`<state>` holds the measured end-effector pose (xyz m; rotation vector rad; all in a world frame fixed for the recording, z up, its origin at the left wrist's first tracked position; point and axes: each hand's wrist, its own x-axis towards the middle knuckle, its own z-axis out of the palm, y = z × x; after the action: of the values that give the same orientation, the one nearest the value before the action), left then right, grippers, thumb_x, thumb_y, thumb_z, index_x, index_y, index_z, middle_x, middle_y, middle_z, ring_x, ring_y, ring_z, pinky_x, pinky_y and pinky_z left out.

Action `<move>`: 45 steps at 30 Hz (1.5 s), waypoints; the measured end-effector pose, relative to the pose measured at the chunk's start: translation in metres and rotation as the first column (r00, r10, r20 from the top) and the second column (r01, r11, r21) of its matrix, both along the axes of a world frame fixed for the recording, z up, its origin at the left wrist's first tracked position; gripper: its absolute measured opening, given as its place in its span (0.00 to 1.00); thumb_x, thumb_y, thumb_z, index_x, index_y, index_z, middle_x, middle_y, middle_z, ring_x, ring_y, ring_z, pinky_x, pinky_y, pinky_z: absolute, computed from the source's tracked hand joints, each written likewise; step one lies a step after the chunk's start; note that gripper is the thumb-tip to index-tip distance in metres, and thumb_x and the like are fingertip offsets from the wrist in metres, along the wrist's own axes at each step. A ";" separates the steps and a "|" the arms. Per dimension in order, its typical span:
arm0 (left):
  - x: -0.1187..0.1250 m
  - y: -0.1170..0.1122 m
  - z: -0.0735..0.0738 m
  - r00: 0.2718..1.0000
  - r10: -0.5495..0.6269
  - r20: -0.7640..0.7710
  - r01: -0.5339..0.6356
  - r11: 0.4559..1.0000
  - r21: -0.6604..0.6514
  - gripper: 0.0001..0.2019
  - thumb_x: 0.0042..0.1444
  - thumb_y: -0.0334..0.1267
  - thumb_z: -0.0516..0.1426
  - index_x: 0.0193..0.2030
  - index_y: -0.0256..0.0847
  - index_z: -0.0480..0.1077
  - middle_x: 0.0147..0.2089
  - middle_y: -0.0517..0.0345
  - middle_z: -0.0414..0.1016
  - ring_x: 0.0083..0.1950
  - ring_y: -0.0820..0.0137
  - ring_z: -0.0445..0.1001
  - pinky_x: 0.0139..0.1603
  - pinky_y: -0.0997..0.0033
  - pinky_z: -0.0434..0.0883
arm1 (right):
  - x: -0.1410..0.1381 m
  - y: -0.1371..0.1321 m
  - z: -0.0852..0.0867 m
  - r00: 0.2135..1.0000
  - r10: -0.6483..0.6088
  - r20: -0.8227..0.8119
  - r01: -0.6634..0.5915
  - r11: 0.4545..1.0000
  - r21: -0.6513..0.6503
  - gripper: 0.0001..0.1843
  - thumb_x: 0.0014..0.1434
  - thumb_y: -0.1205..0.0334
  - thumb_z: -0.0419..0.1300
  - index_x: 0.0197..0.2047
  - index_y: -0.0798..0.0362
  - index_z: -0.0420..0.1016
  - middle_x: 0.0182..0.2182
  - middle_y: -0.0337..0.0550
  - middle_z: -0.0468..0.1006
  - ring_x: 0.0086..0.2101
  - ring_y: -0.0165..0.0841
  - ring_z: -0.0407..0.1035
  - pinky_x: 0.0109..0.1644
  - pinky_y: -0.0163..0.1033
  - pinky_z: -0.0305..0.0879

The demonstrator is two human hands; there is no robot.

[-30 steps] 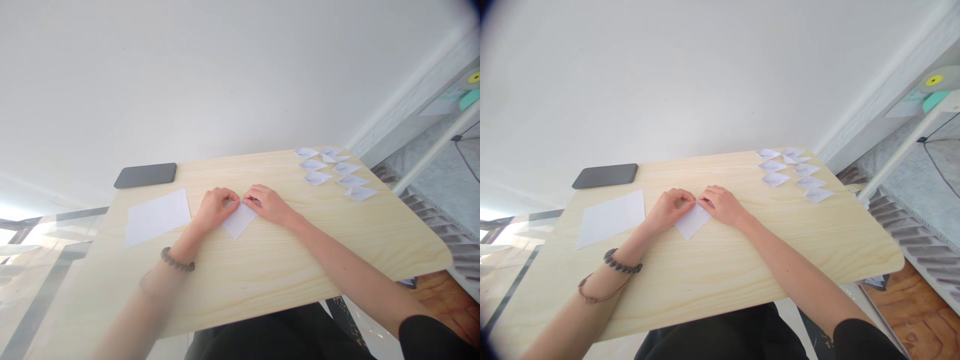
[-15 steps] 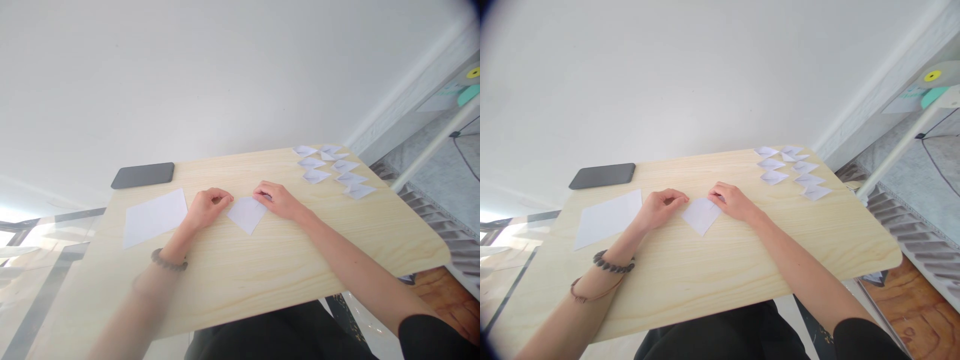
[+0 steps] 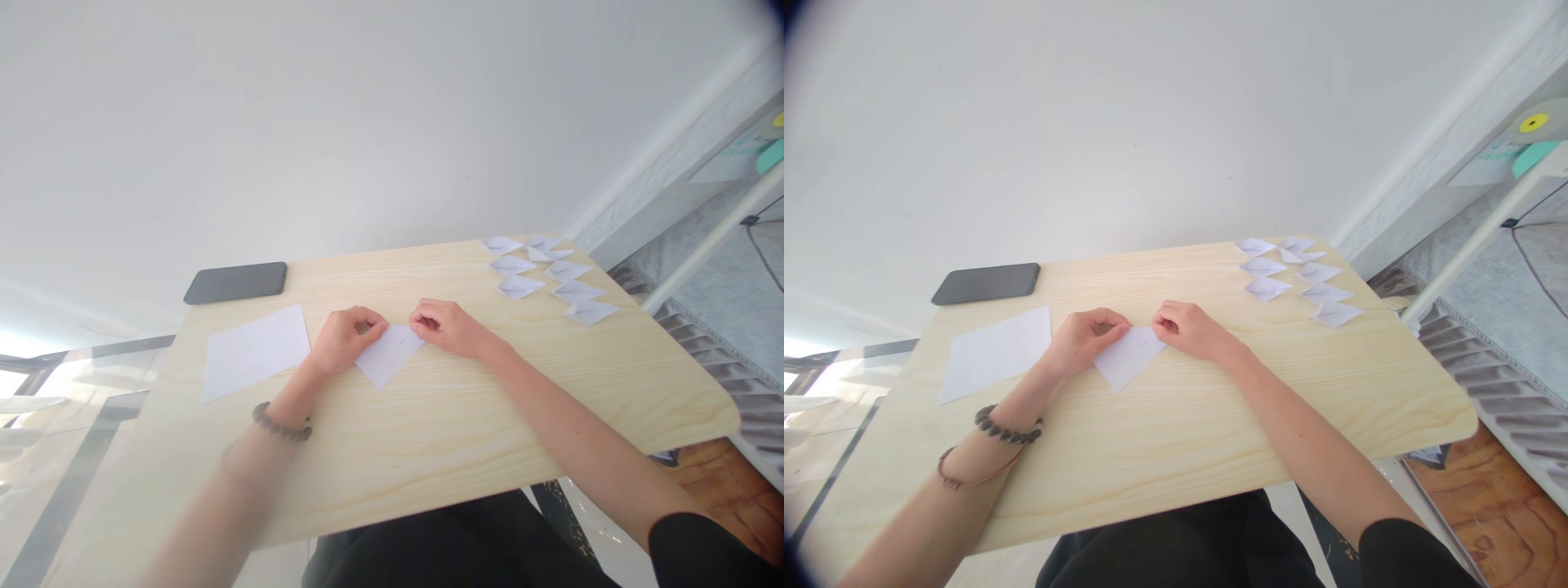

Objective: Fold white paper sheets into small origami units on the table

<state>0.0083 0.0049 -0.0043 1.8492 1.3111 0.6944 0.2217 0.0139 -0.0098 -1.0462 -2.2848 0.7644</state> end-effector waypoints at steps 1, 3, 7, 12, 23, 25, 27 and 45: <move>-0.001 0.000 0.001 1.000 0.007 0.001 -0.007 1.000 -0.015 0.12 0.52 0.45 0.54 0.32 0.39 0.73 0.38 0.55 0.76 0.36 0.69 0.73 0.37 0.73 0.68 | 0.003 0.001 0.001 1.000 -0.004 0.006 0.004 1.000 -0.011 0.06 0.54 0.68 0.51 0.27 0.55 0.67 0.26 0.38 0.67 0.26 0.25 0.59 0.31 0.32 0.56; -0.003 0.001 0.002 1.000 0.020 0.002 -0.020 0.999 -0.039 0.13 0.52 0.46 0.54 0.33 0.39 0.73 0.37 0.55 0.77 0.35 0.69 0.73 0.36 0.72 0.68 | 0.009 0.002 0.002 1.000 -0.009 0.010 0.010 0.999 -0.035 0.06 0.54 0.68 0.51 0.27 0.55 0.67 0.26 0.38 0.67 0.26 0.25 0.59 0.30 0.32 0.56; -0.005 0.002 0.003 1.000 0.029 0.008 -0.028 0.997 -0.075 0.14 0.51 0.47 0.54 0.33 0.38 0.73 0.35 0.54 0.77 0.34 0.68 0.73 0.34 0.71 0.69 | 0.013 0.004 0.002 0.999 -0.040 -0.014 0.040 0.998 -0.055 0.07 0.55 0.65 0.51 0.27 0.55 0.67 0.27 0.38 0.68 0.26 0.25 0.59 0.30 0.32 0.56; -0.002 0.002 0.000 0.999 0.032 -0.003 -0.032 0.997 -0.066 0.14 0.51 0.48 0.54 0.32 0.39 0.73 0.34 0.55 0.77 0.34 0.69 0.73 0.34 0.72 0.69 | -0.002 0.000 0.000 0.999 -0.040 -0.015 0.039 0.999 -0.024 0.11 0.59 0.59 0.50 0.32 0.55 0.69 0.28 0.39 0.69 0.27 0.26 0.61 0.31 0.32 0.56; -0.007 0.003 0.002 1.000 0.029 0.005 -0.029 0.997 -0.075 0.12 0.51 0.44 0.54 0.32 0.39 0.74 0.37 0.56 0.77 0.39 0.67 0.74 0.39 0.71 0.69 | 0.017 0.007 0.002 1.000 -0.005 -0.011 0.005 0.999 -0.053 0.11 0.58 0.61 0.51 0.28 0.55 0.69 0.26 0.38 0.67 0.26 0.26 0.60 0.30 0.32 0.55; -0.006 0.003 0.002 1.000 0.022 0.007 -0.021 0.997 -0.073 0.12 0.52 0.45 0.54 0.33 0.39 0.74 0.38 0.55 0.77 0.40 0.67 0.73 0.39 0.71 0.69 | 0.018 0.006 0.003 1.000 0.000 -0.010 -0.001 0.998 -0.059 0.10 0.58 0.61 0.51 0.29 0.55 0.69 0.26 0.38 0.68 0.27 0.26 0.60 0.31 0.32 0.55; -0.004 0.002 0.002 1.000 0.004 0.014 -0.003 0.998 -0.063 0.13 0.53 0.45 0.52 0.34 0.40 0.74 0.40 0.55 0.77 0.40 0.66 0.73 0.39 0.71 0.69 | 0.013 0.005 0.002 1.000 0.008 -0.016 -0.009 0.998 -0.058 0.10 0.58 0.62 0.51 0.28 0.55 0.69 0.27 0.38 0.69 0.27 0.26 0.61 0.31 0.32 0.56; -0.006 -0.001 0.003 0.996 -0.072 0.055 0.075 0.996 -0.049 0.11 0.54 0.41 0.52 0.37 0.41 0.74 0.40 0.57 0.76 0.41 0.68 0.73 0.41 0.73 0.68 | 0.014 0.007 0.005 0.999 0.038 0.007 -0.037 0.994 -0.104 0.09 0.57 0.64 0.50 0.29 0.55 0.68 0.27 0.37 0.68 0.27 0.25 0.60 0.31 0.32 0.55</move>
<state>0.0019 0.0042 -0.0012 1.8158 1.2096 0.6610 0.2356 0.0205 -0.0049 -1.0571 -2.3000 0.9039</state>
